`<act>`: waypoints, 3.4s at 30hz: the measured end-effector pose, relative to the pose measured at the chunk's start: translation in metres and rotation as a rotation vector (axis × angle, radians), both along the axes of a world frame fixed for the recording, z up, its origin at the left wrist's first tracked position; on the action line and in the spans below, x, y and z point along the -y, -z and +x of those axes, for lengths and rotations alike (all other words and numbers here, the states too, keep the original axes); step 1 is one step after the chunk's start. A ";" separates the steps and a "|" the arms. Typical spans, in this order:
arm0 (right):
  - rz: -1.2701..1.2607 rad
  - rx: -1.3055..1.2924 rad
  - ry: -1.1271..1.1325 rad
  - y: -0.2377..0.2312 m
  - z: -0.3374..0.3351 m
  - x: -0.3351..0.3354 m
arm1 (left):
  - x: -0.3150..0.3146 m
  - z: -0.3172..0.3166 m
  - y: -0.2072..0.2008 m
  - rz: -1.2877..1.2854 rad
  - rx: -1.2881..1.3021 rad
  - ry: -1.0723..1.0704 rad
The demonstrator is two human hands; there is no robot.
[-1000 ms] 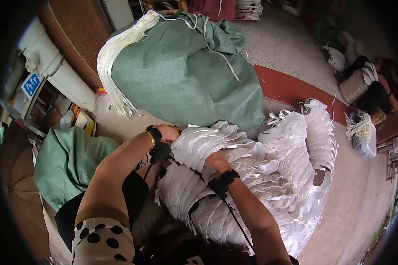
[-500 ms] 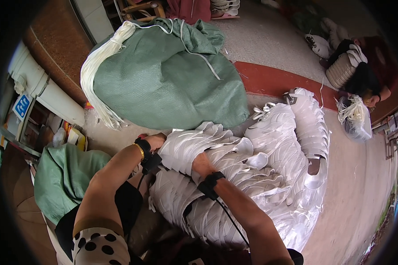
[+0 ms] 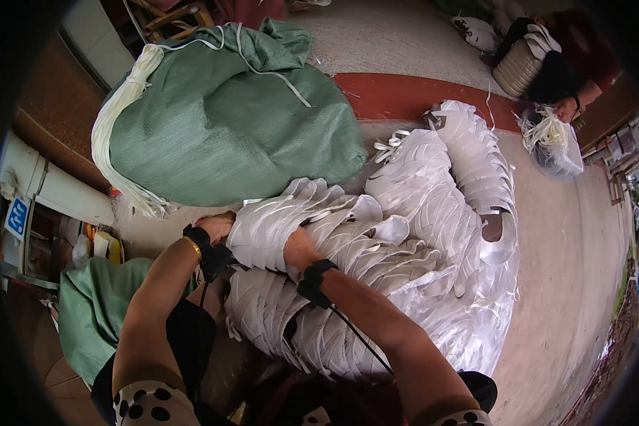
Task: The recorder is lacing white shoes and then organizing a pile of shoe uppers.
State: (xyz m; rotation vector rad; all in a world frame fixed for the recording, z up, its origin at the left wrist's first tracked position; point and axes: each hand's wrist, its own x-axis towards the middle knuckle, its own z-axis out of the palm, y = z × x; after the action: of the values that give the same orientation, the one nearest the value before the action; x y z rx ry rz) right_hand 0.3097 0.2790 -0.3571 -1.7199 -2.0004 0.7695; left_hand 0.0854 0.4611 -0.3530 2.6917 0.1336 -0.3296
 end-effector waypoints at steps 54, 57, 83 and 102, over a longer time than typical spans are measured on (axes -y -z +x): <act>-0.685 -0.526 0.460 -0.142 0.152 0.245 | 0.212 0.158 -0.120 0.041 0.102 -0.794; -0.572 -0.722 0.490 -0.088 0.147 0.229 | 0.199 0.152 -0.087 0.079 0.129 -0.842; -0.020 -0.008 -0.101 0.037 0.129 0.189 | 0.176 0.135 -0.041 -0.436 0.249 -1.165; -0.009 -0.228 0.040 0.031 0.098 0.169 | 0.145 0.125 -0.077 -0.744 -0.210 -0.780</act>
State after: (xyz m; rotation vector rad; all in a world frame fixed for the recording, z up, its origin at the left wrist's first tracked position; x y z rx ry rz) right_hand 0.4081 0.1101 -0.3884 -1.5925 -1.8068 0.9173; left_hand 0.2108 0.3156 -0.2760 1.6997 0.8934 -0.3209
